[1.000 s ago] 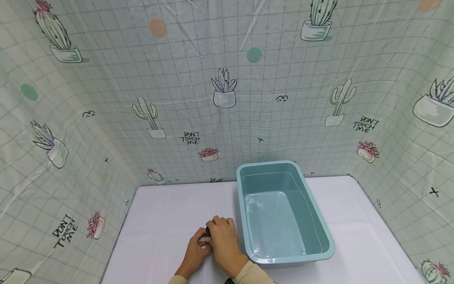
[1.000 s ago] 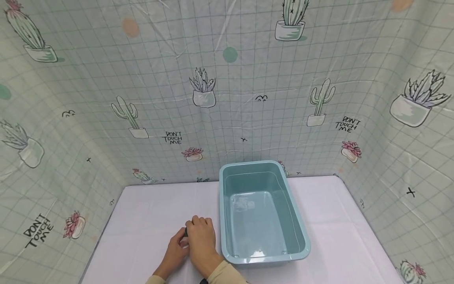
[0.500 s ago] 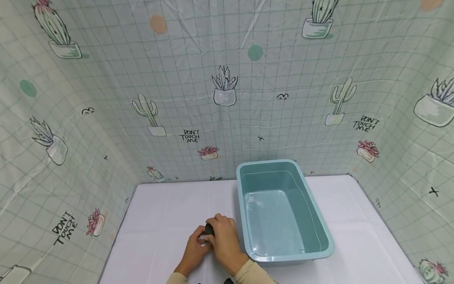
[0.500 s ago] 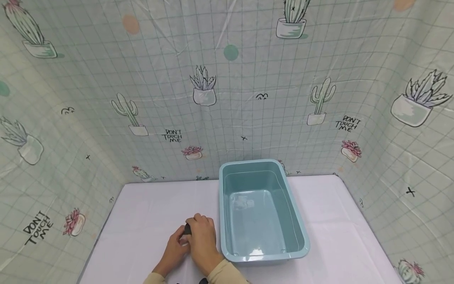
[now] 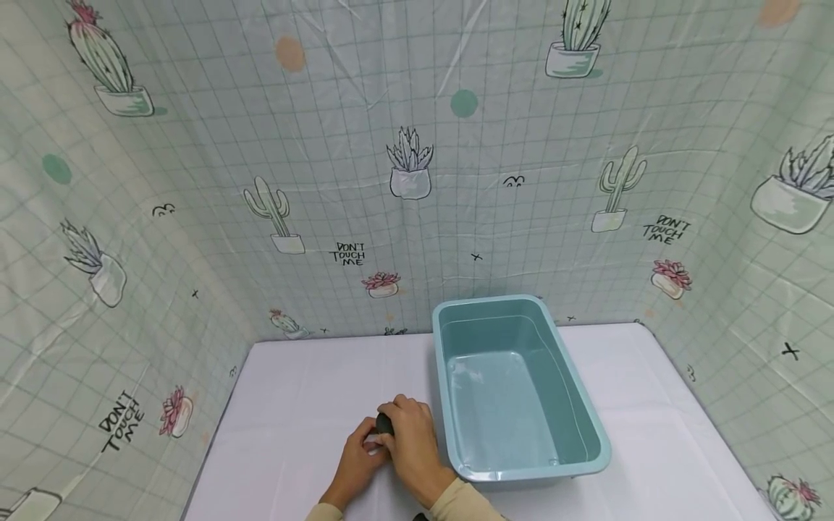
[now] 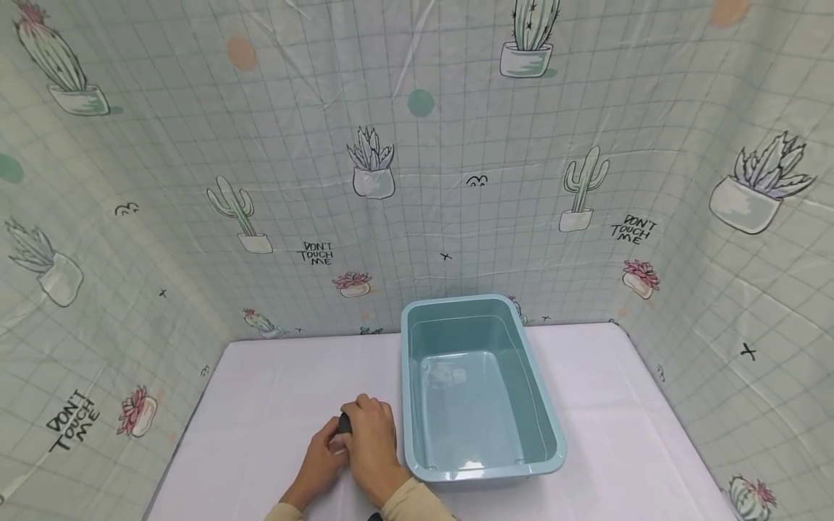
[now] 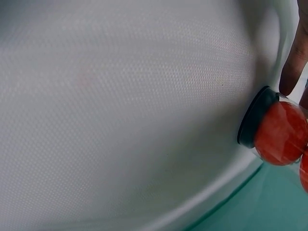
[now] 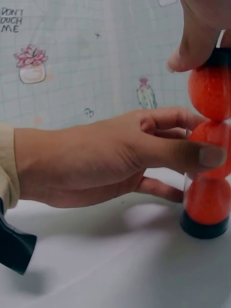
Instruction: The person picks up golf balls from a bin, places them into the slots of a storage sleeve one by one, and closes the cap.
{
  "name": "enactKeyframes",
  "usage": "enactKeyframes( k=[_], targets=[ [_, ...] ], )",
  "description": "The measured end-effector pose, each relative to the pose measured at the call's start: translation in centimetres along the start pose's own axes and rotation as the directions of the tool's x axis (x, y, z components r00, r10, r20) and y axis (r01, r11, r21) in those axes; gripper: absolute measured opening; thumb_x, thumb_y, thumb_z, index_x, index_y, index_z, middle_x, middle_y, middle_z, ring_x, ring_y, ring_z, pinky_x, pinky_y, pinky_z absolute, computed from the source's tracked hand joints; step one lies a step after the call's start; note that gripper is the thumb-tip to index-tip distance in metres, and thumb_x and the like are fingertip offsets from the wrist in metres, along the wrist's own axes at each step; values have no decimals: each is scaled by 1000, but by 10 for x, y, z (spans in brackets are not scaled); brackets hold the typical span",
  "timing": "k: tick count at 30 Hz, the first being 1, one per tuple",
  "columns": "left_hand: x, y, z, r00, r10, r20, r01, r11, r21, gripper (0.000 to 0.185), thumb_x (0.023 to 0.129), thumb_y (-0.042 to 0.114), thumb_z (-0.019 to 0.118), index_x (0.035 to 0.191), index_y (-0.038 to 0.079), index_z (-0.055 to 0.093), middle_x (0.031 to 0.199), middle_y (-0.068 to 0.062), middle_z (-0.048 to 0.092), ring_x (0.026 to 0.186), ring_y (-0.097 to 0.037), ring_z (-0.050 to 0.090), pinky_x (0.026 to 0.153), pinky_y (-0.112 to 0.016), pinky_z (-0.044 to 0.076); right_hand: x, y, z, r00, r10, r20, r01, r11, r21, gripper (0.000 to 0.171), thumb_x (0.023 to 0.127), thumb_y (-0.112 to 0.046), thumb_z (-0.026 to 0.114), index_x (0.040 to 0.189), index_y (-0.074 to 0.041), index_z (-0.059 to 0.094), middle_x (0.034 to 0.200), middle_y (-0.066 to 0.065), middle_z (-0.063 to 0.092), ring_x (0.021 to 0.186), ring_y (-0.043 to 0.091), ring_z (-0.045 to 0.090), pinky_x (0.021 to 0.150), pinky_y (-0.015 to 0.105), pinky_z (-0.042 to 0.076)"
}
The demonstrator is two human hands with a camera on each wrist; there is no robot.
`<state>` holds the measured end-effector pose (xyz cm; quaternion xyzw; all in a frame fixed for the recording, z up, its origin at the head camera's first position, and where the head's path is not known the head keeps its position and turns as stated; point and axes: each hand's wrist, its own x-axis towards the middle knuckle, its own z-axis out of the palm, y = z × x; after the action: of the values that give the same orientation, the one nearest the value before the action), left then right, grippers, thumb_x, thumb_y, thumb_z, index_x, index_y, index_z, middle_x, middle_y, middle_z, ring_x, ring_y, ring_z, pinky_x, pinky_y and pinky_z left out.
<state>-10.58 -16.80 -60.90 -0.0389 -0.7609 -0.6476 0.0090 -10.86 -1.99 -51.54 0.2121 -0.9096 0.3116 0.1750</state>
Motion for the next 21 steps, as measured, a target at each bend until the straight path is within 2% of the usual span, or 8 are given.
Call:
enactKeyframes(
  k=[10,17,21],
  targets=[
    [0,-1,-1,1000,-26,9,25,999,20,34,82,-11,78,111,1,67,114,-7,67,104,-4,59,89,-18,57,2,-3,-4,997,0,83,5,998,-57,41,69,-19,97,104,-8,79,92,1,68,85,19,64,83,35,50],
    [-2,-1,-2,999,-44,-7,44,998,44,34,82,-5,83,111,4,68,114,-7,69,104,-3,58,85,-20,56,-2,-7,-15,989,29,147,-30,1000,6,47,75,-20,96,114,-4,77,111,7,72,102,25,68,94,43,52],
    [0,0,-2,999,-45,-6,46,998,47,34,83,-5,83,112,3,68,115,-8,68,104,-3,59,87,-21,57,-4,-8,-28,991,21,133,-30,997,66,44,78,-19,95,115,-4,77,114,8,71,106,25,68,94,45,52]
  ],
)
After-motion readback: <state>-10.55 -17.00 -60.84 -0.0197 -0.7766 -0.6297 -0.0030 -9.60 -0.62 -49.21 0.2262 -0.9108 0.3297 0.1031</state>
